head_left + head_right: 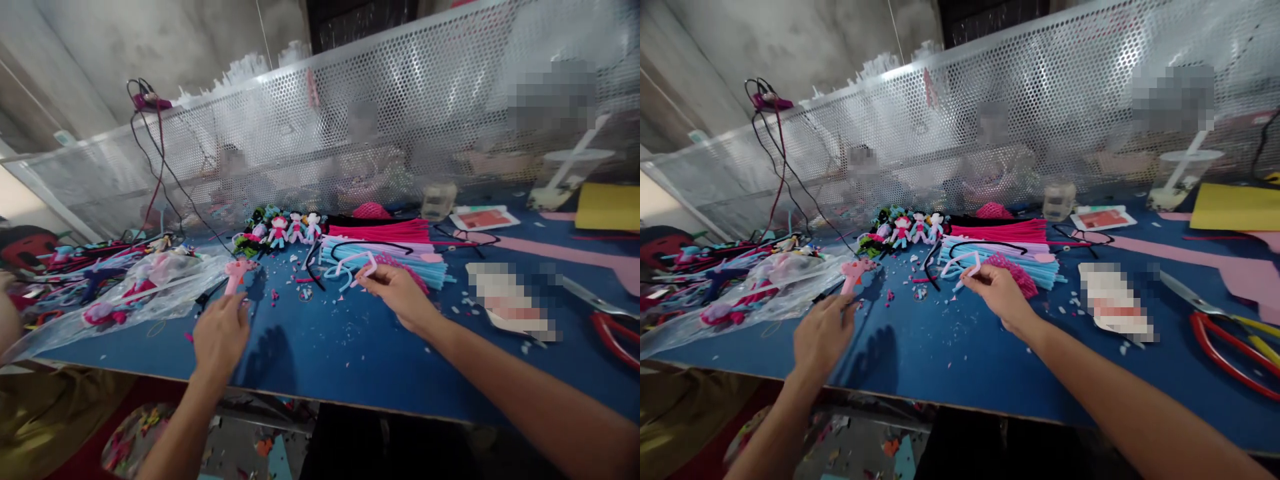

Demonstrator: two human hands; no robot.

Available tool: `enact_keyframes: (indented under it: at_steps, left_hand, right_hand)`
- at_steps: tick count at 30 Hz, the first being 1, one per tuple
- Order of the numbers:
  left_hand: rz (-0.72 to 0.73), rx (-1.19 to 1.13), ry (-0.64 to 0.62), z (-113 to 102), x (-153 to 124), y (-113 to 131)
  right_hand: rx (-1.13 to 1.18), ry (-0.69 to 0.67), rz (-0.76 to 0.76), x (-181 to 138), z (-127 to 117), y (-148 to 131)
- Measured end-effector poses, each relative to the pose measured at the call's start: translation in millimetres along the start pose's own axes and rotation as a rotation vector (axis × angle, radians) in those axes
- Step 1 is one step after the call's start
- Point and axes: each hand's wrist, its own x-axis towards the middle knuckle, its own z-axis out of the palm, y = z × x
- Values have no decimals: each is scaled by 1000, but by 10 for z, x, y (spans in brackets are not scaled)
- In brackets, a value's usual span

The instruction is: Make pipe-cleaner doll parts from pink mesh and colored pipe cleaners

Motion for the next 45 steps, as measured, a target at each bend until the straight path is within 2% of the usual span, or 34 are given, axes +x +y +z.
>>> enact_keyframes:
  at_steps: [3, 4, 6, 9, 11, 13, 16, 21, 29, 45]
  left_hand:
    - [50, -285, -401, 169, -38, 482]
    - [8, -358, -483, 268, 23, 620]
    - [-189, -527, -599, 487, 196, 824]
    - [-459, -751, -845, 764, 410, 954]
    - [-530, -879, -954, 869, 458, 962]
    - [-532, -969, -1005, 915, 442, 947]
    - [-471, -1037, -1018, 931, 362, 931]
    - [-383, -1067, -904, 964, 240, 926]
    - [-355, -1117, -841, 961, 183, 892]
    - [-343, -1090, -824, 988, 129, 925]
  right_hand:
    - [-12, -105, -2, -21, 10, -41]
    - [-6, -139, -2, -27, 11, -56]
    - [13, -200, 6, -30, 6, -84]
    - [40, -235, 13, -14, -19, -111]
    - [55, -240, 4, 1, -41, -118]
    - [64, -254, 2, 13, -60, -117]
    - [73, -280, 15, 19, -74, -103]
    - [87, -288, 55, 10, -64, -68]
    - [86, -285, 68, 7, -30, -52]
    - [90, -274, 80, -5, -10, -77]
